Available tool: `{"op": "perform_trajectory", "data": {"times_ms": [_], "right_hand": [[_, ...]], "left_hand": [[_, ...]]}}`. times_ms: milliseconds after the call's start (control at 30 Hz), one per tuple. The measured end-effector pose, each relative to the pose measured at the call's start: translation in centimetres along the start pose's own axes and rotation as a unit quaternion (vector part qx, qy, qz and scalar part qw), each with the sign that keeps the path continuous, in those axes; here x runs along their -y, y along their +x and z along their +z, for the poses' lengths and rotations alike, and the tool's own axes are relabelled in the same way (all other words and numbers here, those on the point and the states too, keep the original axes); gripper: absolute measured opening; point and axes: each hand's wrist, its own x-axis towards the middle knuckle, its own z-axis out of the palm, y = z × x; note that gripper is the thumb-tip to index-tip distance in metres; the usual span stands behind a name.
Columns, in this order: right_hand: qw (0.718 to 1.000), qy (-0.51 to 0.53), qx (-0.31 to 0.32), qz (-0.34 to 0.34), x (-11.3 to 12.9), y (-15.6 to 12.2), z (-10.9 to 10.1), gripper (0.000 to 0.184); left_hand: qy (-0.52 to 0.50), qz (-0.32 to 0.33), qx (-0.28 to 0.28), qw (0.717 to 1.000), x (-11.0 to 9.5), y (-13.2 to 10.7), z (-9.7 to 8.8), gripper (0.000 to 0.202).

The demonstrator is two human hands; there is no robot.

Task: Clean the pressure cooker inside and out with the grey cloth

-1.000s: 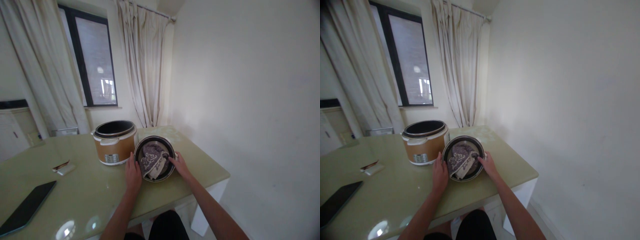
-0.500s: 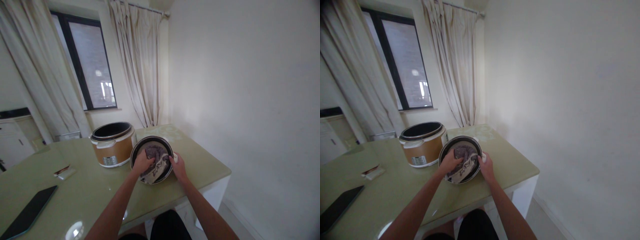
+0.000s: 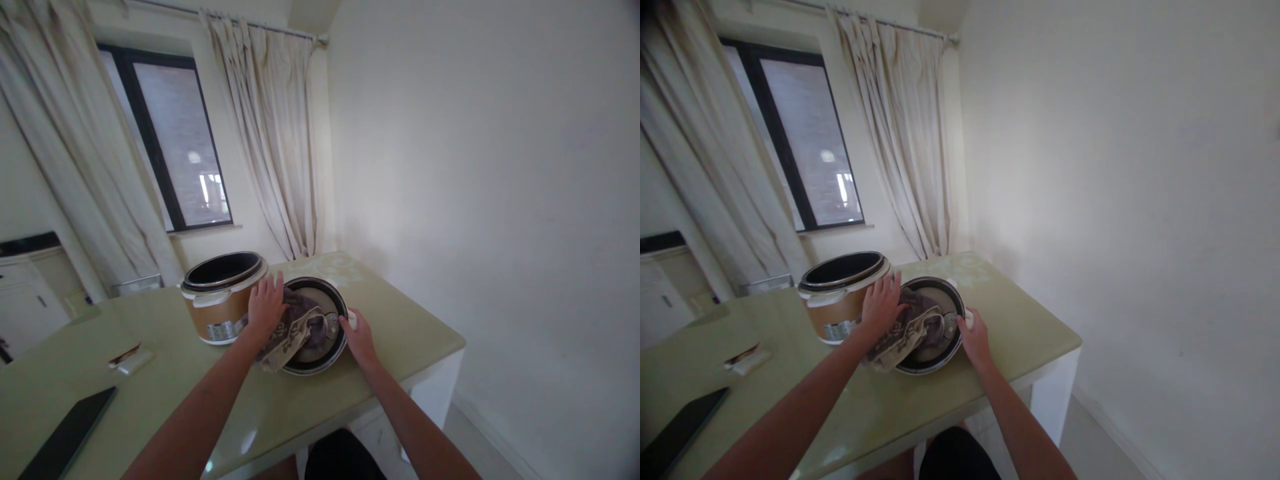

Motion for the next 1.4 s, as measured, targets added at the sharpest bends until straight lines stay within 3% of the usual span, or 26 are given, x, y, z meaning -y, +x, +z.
{"op": "perform_trajectory", "data": {"times_ms": [67,133,233,367,533,667,733,833,933,1033,1167,1267,1400], "right_hand": [[1.0,0.02,-0.011,0.004,-0.3,0.1,0.1,0.05],[0.999,0.041,-0.018,0.012,-0.4,0.2,0.2,0.053],[0.998,0.052,-0.012,0.018,-0.4,0.4,0.3,0.046],[0.999,0.038,-0.015,0.023,-0.2,0.5,0.2,0.041],[0.998,0.052,0.0,0.017,0.0,0.5,0.1,0.045],[0.997,0.071,-0.016,0.009,-0.1,0.5,0.1,0.046],[0.997,0.071,-0.021,0.012,-0.2,0.5,0.1,0.045],[0.997,0.068,-0.019,0.014,-0.3,0.4,0.0,0.046],[0.998,0.058,-0.013,0.02,-0.4,0.3,0.0,0.045],[0.999,0.039,-0.017,0.023,-0.3,0.1,0.1,0.047],[1.0,0.013,0.0,0.008,-0.1,-0.1,0.1,0.046],[0.999,0.035,0.029,0.0,0.2,-0.2,0.2,0.044],[0.997,0.071,0.037,0.001,0.1,0.1,0.3,0.046]], "left_hand": [[-0.006,0.106,0.022,0.994,0.4,-1.3,-0.2,0.045],[-0.015,0.201,0.109,0.973,0.9,-3.0,-0.4,0.038],[-0.021,0.262,0.177,0.948,1.8,-5.6,-0.5,0.044],[-0.027,0.3,0.144,0.943,2.4,-8.5,-0.5,0.036],[0.018,0.298,0.096,0.95,1.2,-10.3,0.8,0.029],[0.036,0.33,0.08,0.94,0.4,-10.5,1.9,0.034],[0.031,0.363,0.092,0.927,0.5,-10.4,2.0,0.045],[0.033,0.41,0.116,0.904,1.1,-10.0,1.7,0.059],[0.062,0.436,0.104,0.892,2.2,-9.4,1.6,0.053],[0.079,0.449,0.081,0.886,3.3,-8.9,1.9,0.052],[0.077,0.4,0.043,0.912,3.6,-8.7,2.5,0.041],[0.082,0.338,0.037,0.937,2.2,-9.0,2.4,0.033],[0.085,0.273,0.067,0.956,-0.6,-10.2,1.9,0.04]]}}
